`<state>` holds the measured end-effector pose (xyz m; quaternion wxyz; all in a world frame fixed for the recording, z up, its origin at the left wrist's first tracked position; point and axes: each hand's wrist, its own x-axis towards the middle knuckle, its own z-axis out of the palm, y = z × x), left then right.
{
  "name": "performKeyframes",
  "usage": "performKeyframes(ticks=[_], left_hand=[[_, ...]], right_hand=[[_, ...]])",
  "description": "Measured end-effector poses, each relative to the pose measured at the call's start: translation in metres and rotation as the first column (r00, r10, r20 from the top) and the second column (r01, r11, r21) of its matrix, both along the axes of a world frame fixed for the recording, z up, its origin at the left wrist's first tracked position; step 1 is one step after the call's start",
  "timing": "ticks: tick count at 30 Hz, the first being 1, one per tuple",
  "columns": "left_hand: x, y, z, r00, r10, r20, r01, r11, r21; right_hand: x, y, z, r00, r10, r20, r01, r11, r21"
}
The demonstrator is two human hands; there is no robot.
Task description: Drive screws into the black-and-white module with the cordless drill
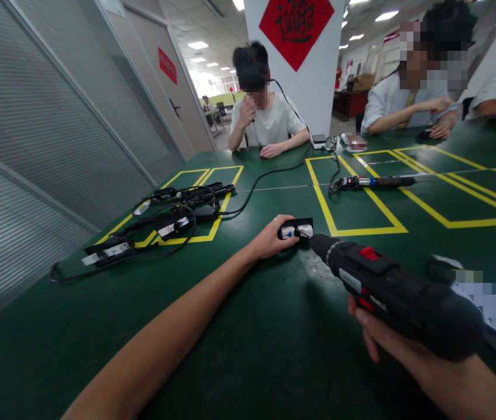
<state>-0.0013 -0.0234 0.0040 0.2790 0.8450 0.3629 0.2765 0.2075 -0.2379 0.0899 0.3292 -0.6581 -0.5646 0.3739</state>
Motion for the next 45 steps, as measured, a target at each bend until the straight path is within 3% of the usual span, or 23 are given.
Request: performKeyframes(ticks=[6, 16, 45], left_hand=[[0.001, -0.002, 0.004, 1.0, 0.012, 0.007, -0.012, 0.999, -0.047], [-0.001, 0.0, 0.003, 1.0, -0.011, 0.023, 0.012, 0.999, -0.042], [-0.002, -0.001, 0.003, 0.999, -0.03, 0.013, 0.03, 0.998, -0.051]], right_hand=[[0.008, 0.002, -0.001, 0.994, 0.112, -0.007, -0.112, 0.994, -0.006], [0.004, 0.007, 0.006, 0.984, 0.028, -0.176, -0.035, 0.999, -0.035], [0.005, 0.003, -0.002, 0.989, -0.007, -0.145, -0.012, 0.992, -0.129]])
